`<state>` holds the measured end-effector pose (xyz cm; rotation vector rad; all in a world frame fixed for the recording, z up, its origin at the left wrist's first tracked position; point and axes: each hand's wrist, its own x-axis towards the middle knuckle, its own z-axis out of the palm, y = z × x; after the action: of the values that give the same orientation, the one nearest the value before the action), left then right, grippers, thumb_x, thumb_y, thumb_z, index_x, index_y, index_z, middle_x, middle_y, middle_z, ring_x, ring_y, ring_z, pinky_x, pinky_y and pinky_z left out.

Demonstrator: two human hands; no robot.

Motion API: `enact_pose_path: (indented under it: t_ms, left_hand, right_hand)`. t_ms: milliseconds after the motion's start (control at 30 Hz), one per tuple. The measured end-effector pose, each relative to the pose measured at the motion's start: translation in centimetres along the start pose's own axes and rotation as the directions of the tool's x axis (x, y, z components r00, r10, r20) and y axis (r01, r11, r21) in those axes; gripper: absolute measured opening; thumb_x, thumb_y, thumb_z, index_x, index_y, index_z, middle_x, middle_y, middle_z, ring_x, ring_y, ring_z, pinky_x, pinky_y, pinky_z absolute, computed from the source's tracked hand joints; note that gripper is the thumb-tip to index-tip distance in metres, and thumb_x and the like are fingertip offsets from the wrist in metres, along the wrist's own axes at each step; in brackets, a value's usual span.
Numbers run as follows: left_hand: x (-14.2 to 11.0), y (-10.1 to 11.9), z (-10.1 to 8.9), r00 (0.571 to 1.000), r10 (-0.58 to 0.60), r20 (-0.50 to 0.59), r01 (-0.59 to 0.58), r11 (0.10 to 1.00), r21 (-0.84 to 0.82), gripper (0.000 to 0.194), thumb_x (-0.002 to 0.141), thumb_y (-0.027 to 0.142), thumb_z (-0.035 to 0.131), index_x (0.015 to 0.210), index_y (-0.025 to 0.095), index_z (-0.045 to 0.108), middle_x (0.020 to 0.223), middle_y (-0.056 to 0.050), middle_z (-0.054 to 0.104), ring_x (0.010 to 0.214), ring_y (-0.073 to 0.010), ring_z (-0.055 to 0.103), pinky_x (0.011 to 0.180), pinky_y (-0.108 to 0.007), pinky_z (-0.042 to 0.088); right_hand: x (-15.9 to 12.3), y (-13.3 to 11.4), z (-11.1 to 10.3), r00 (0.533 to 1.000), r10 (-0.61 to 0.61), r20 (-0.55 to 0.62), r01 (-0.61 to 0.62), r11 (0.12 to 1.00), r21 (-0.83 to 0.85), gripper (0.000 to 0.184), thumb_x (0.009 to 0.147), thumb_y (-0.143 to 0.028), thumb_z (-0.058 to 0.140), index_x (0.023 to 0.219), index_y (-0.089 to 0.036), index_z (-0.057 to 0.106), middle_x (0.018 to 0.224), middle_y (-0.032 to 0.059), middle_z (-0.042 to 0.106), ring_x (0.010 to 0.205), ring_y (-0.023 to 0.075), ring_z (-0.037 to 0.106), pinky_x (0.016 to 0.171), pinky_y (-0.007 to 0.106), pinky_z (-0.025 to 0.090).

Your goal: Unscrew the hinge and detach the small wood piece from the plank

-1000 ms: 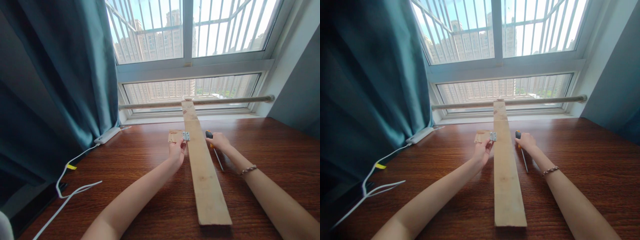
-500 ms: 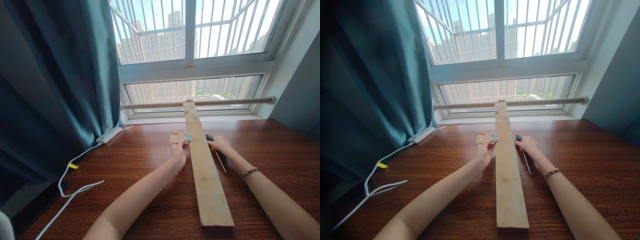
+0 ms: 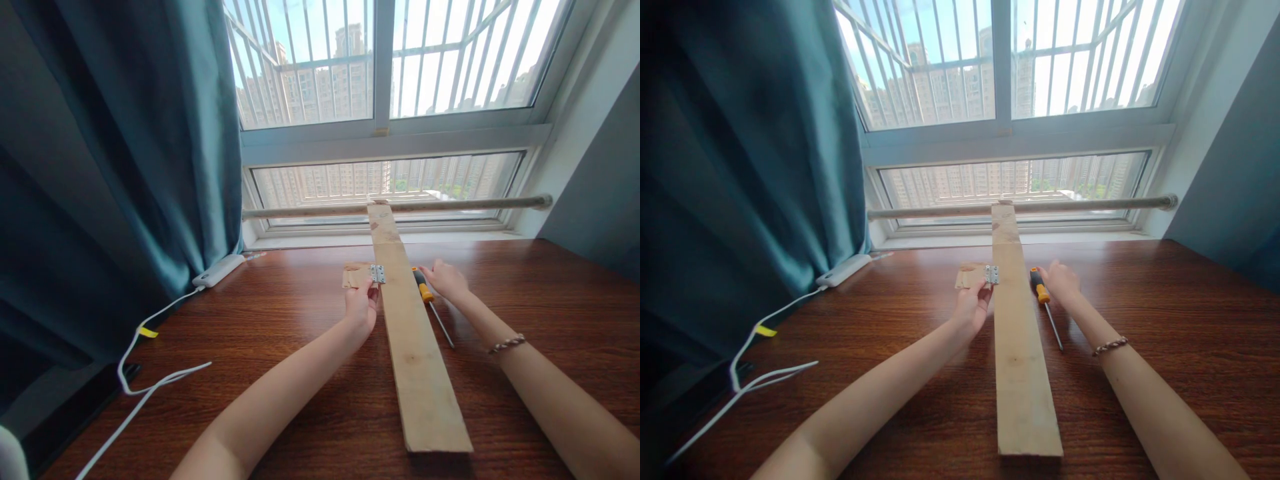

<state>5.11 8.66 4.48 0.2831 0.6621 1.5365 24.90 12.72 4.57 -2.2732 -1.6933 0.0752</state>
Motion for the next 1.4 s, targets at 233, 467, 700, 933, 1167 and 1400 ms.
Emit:
enact_pose_path:
  t_ms: [233,467,700,933,1167,1400]
  left_hand:
    - [0.0,0.0,0.0,1.000,-0.002,0.031,0.002,1.000,-0.014,0.017,0.077,-0.005,0.049,0.080,0.010,0.058,0.076,-0.006,0.066,0.064,-0.0102,0.062,0.064,-0.020,0.050]
    - [-0.4,0.3,0.2,0.999,-0.019,0.047,0.018,1.000,0.014,0.018,0.079,-0.003,0.048,0.068,0.007,0.058,0.066,-0.008,0.064,0.059,-0.0095,0.062,0.060,-0.017,0.049]
    - [-0.2,0.0,0.0,0.996,0.001,0.086,-0.003,1.000,0.015,0.018,0.078,-0.004,0.048,0.073,0.007,0.061,0.072,-0.010,0.066,0.062,-0.0100,0.063,0.064,-0.018,0.049]
    - [0.1,-0.1,-0.1,0.998,-0.005,0.061,0.004,1.000,0.011,0.017,0.077,-0.005,0.048,0.076,0.008,0.060,0.073,-0.008,0.066,0.061,-0.0094,0.062,0.060,-0.018,0.049]
    - [0.3,-0.3,-0.2,0.999,0.000,0.033,0.000,1.000,-0.014,0.020,0.076,-0.006,0.049,0.082,0.010,0.059,0.080,-0.008,0.066,0.066,-0.0103,0.063,0.064,-0.019,0.050]
    - [0.2,-0.1,-0.1,1.000,-0.005,-0.009,0.005,1.000,-0.015,0.017,0.076,-0.005,0.050,0.076,0.011,0.056,0.073,-0.005,0.065,0.060,-0.0094,0.061,0.061,-0.019,0.051]
  right_hand:
    - [-3.9,-5.8,-1.4,0.805,-0.507,-0.308,0.592,0.653,0.473,0.014,0.077,-0.032,0.057,0.075,-0.019,0.062,0.071,0.0001,0.059,0.059,0.0117,0.053,0.058,0.022,0.038]
    - [-6.3,-8.4,0.1,0.811,-0.497,-0.308,0.585,0.690,0.427,0.010,0.079,-0.025,0.056,0.079,-0.021,0.065,0.076,0.0005,0.056,0.069,0.0133,0.053,0.065,0.023,0.037]
    - [-6.4,-8.9,0.3,0.806,-0.506,-0.306,0.578,0.784,0.227,0.008,0.082,-0.022,0.052,0.080,-0.019,0.058,0.081,0.0019,0.056,0.077,0.0161,0.054,0.067,0.025,0.034]
    - [-6.3,-9.0,1.2,0.811,-0.490,-0.321,0.565,0.797,0.212,0.010,0.086,-0.023,0.044,0.084,-0.017,0.053,0.084,0.0044,0.055,0.077,0.0175,0.054,0.066,0.027,0.035]
    - [-5.6,-9.0,1.2,0.878,-0.255,-0.404,0.476,0.540,0.694,0.015,0.083,-0.032,0.047,0.080,-0.017,0.050,0.075,0.0044,0.054,0.068,0.0175,0.051,0.069,0.032,0.040]
    - [-3.7,-8.2,0.6,0.986,-0.103,-0.135,0.129,-0.061,0.990,0.025,0.073,-0.043,0.053,0.077,-0.020,0.044,0.075,0.0021,0.056,0.067,0.0128,0.057,0.065,0.029,0.048]
